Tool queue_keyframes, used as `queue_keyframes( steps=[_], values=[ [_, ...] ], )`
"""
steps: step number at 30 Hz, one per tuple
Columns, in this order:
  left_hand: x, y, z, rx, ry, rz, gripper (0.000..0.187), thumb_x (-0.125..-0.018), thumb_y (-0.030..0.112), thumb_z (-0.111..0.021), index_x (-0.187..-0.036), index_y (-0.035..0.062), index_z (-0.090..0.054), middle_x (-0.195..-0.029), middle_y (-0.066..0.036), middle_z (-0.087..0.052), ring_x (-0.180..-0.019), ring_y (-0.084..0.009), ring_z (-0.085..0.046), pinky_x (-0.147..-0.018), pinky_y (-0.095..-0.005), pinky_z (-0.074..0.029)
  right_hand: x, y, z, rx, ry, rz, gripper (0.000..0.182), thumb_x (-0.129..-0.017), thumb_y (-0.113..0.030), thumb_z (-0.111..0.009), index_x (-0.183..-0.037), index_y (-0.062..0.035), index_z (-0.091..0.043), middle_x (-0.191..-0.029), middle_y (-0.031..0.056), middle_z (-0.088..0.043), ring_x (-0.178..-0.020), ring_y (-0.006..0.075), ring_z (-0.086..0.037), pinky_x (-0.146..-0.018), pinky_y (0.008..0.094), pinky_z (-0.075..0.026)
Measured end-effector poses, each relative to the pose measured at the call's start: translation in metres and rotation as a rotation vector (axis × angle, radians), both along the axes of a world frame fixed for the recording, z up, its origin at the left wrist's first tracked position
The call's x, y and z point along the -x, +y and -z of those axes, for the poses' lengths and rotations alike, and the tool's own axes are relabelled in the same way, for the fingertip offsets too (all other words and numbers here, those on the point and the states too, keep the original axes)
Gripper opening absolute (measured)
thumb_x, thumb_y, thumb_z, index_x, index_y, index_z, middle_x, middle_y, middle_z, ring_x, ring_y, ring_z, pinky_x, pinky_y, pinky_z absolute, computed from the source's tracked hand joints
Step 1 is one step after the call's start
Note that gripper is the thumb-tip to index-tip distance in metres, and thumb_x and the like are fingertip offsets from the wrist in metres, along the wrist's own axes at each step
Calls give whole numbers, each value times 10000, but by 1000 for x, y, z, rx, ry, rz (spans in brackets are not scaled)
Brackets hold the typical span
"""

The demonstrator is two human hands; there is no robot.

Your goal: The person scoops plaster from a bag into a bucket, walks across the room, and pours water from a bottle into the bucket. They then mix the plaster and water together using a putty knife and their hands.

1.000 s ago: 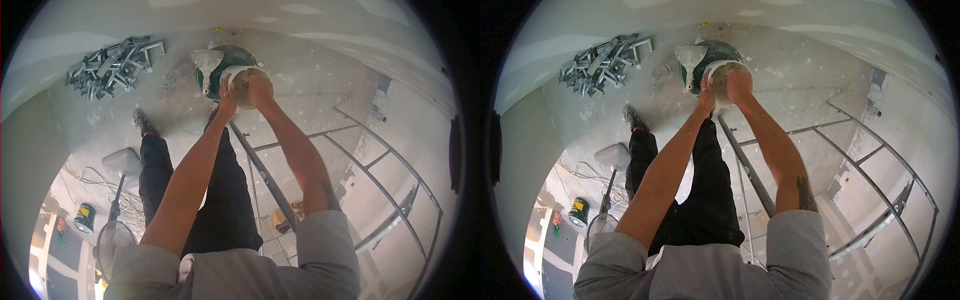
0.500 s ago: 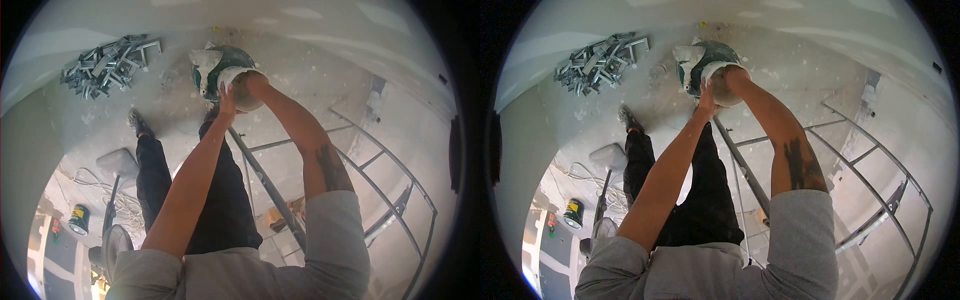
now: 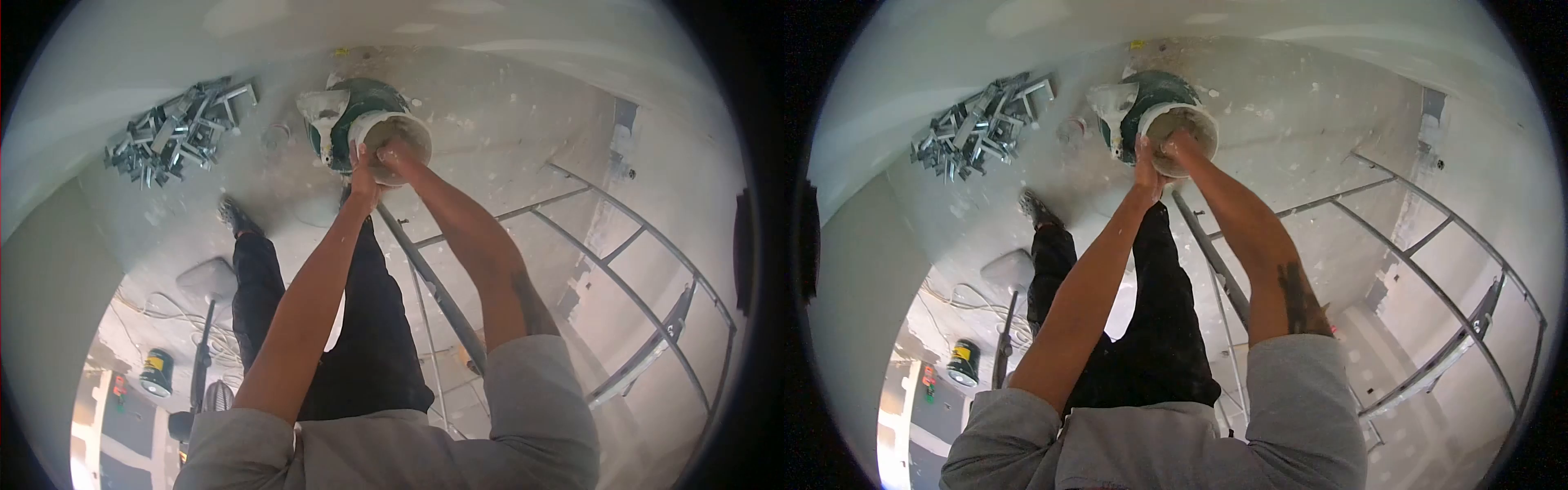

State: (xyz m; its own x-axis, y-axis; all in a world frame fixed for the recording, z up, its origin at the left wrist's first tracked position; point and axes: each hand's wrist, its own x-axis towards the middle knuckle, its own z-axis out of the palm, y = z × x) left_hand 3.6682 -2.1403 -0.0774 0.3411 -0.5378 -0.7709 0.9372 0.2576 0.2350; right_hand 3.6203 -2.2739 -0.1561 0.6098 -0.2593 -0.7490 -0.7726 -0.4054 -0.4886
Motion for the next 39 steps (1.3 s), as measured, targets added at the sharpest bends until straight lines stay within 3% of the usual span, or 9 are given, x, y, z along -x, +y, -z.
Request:
queue_keyframes(
  steps=[2,4,7,11,13,18,26,29,39],
  values=[
    [0,-2,6,7,-14,23,754,-989,650,-367,-1565,308,-21,-1567,-131,-275,-1378,-403,-398,-981,-695,-445,9,2,11,-344,-297,529,355,-837,-278,-668,-1010,29,-715,-1047,252,-688,-962,399,-679,-849,470,-538],
    [0,5,19,4,-20,51,744,-989,652,-364,-1565,296,-58,-1558,-131,-297,-1366,-400,-414,-982,-689,-449,-6,17,-43,320,-68,-348,417,-847,-393,-648,-1079,-55,-726,-1155,167,-670,-1073,324,-648,-954,437,-507],
    [-20,20,25,47,25,251,728,-996,621,-398,-1573,285,-108,-1543,-119,-329,-1346,-382,-442,-955,-643,-494,-9,15,-66,325,-24,-454,347,-863,-361,-634,-1078,-108,-736,-1114,146,-686,-1039,316,-652,-904,423,-516],
    [-51,37,24,-149,-389,564,678,-1023,496,-458,-1586,285,-143,-1564,-100,-295,-1372,-345,-409,-912,-566,-556,27,-10,-32,351,-286,-370,267,-871,-334,-624,-1037,-163,-745,-1105,117,-694,-1021,317,-653,-867,422,-525],
    [-59,40,36,-112,-1144,765,629,-1033,442,-461,-1579,277,-196,-1584,-99,-250,-1406,-343,-348,-931,-569,-551,25,-14,-48,412,-153,-212,229,-863,-295,-629,-992,-143,-743,-1055,121,-704,-963,322,-670,-851,425,-538],
    [-69,25,0,-64,-580,607,577,-1027,211,-488,-1558,222,-261,-1587,-131,-257,-1423,-359,-333,-1142,-414,-400,8,-6,-76,619,10,-55,183,-836,-227,-647,-906,-85,-738,-922,147,-718,-860,332,-700,-811,431,-561],
    [-64,25,6,-246,-1281,765,514,-1060,158,-325,-1567,160,-241,-1544,-214,-332,-1436,-390,-317,-1180,-467,-277,-36,19,-55,713,96,-140,203,-849,-168,-653,-1003,-48,-710,-1010,152,-709,-964,308,-704,-829,395,-575],
    [-62,25,8,-226,-1251,739,509,-1059,157,-321,-1563,148,-249,-1536,-226,-345,-1433,-405,-317,-1171,-475,-286,-33,10,-55,542,112,298,193,-879,-163,-607,-1000,-46,-701,-991,175,-701,-941,337,-702,-810,403,-580],
    [-55,21,12,-143,-1066,583,508,-1049,132,-317,-1555,138,-272,-1538,-197,-361,-1428,-371,-343,-1178,-436,-292,-51,-7,-76,470,-144,-754,176,-858,-167,-612,-958,-52,-701,-936,171,-703,-896,335,-715,-763,452,-588]
  ],
)
